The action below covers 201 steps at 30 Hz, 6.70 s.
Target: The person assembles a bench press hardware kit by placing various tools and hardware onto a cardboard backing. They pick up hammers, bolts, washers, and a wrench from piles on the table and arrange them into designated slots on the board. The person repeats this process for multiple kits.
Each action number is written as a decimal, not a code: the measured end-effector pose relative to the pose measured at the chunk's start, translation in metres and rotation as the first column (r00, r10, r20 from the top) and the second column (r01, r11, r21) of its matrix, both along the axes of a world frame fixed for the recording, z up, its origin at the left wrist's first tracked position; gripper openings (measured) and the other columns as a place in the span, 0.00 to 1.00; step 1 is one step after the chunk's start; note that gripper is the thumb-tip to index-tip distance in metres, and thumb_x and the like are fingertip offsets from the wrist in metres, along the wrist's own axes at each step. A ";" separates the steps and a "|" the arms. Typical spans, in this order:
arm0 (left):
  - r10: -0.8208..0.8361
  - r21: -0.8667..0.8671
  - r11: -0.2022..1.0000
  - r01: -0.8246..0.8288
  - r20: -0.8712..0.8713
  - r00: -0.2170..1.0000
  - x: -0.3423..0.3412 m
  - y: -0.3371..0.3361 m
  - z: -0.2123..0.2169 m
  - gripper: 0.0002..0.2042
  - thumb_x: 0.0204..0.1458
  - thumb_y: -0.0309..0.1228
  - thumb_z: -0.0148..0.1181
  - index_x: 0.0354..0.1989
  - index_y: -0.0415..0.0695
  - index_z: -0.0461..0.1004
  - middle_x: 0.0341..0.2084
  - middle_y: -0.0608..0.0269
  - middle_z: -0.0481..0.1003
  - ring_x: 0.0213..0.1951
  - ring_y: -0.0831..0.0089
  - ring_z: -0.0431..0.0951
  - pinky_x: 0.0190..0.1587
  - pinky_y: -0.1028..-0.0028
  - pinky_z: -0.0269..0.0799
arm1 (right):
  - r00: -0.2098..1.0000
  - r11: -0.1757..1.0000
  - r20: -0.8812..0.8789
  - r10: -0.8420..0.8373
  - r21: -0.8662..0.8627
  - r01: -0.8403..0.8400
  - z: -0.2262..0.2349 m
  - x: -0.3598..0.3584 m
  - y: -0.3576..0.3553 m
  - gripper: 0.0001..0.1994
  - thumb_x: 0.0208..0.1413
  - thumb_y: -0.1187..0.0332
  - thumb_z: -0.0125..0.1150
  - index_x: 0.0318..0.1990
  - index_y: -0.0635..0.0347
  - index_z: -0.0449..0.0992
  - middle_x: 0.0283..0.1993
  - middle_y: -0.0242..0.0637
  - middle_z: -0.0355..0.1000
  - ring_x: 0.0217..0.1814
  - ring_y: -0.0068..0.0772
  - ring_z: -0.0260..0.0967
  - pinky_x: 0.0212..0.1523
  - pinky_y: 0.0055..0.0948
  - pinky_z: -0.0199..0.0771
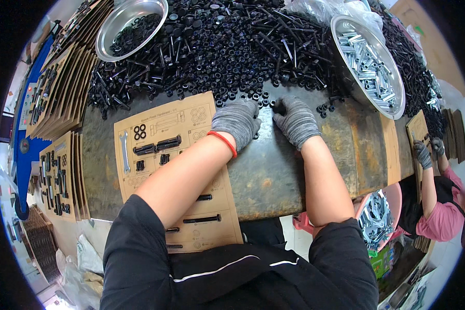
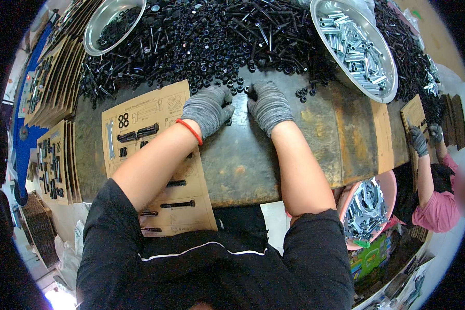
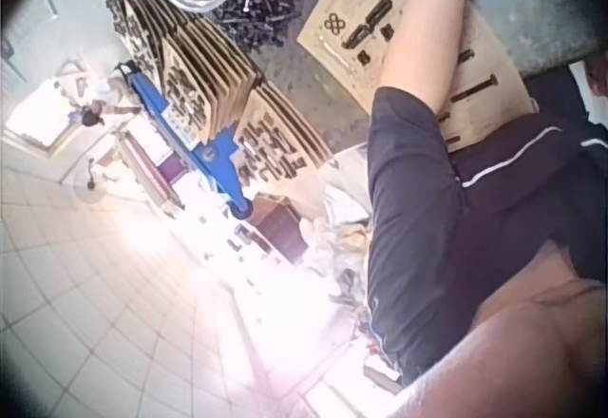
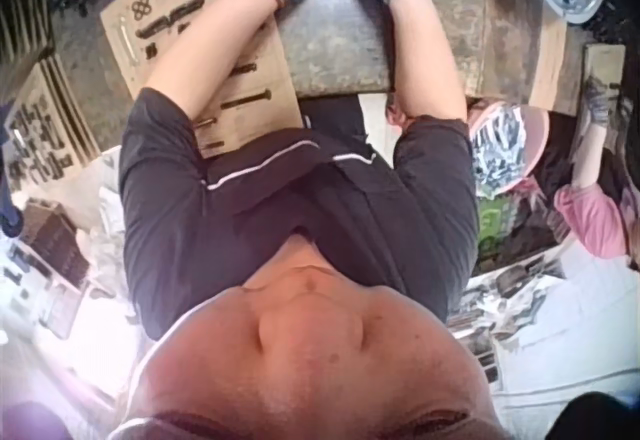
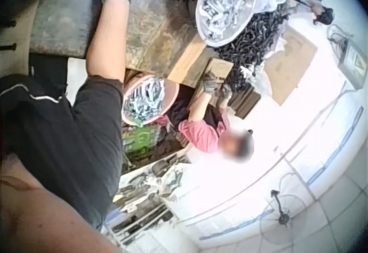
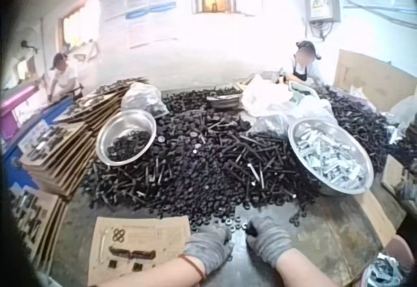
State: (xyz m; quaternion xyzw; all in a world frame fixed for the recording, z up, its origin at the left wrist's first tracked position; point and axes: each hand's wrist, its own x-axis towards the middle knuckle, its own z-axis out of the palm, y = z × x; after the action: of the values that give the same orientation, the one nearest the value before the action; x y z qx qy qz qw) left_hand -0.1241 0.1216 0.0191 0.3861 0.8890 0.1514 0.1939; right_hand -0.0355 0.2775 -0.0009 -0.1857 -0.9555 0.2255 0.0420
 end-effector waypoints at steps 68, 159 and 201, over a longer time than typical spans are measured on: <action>0.015 0.233 0.972 0.027 -0.176 0.984 -0.047 -0.124 0.027 0.24 0.43 0.39 0.69 0.51 0.47 0.75 0.48 0.55 0.72 0.49 0.59 0.73 0.54 0.66 0.69 | 0.953 0.938 -0.278 0.122 0.347 -0.019 0.015 -0.047 -0.057 0.17 0.46 0.65 0.65 0.45 0.55 0.76 0.46 0.43 0.71 0.50 0.47 0.68 0.53 0.41 0.68; 0.414 0.786 0.446 -0.428 0.243 0.877 -0.004 -0.377 -0.044 0.19 0.39 0.18 0.69 0.43 0.42 0.76 0.31 0.70 0.72 0.30 0.81 0.68 0.35 0.80 0.68 | 0.984 0.951 -0.036 -0.175 0.253 0.179 0.056 0.003 -0.130 0.15 0.49 0.63 0.59 0.42 0.61 0.77 0.43 0.49 0.73 0.49 0.51 0.68 0.54 0.41 0.68; 0.565 0.712 0.475 -0.517 0.203 0.799 -0.012 -0.373 -0.044 0.08 0.52 0.27 0.64 0.38 0.39 0.77 0.34 0.63 0.77 0.37 0.75 0.75 0.43 0.75 0.71 | 0.894 0.896 -0.098 0.437 -0.043 -0.442 0.025 -0.043 -0.143 0.10 0.51 0.68 0.62 0.41 0.58 0.77 0.40 0.43 0.73 0.44 0.46 0.71 0.48 0.38 0.73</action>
State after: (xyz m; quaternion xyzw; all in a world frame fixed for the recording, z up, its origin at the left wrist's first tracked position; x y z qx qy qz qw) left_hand -0.1364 -0.2517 -0.0248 0.1339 0.8294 0.5386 -0.0640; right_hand -0.0780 0.1343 0.0240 0.0434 -0.9623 0.2674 0.0251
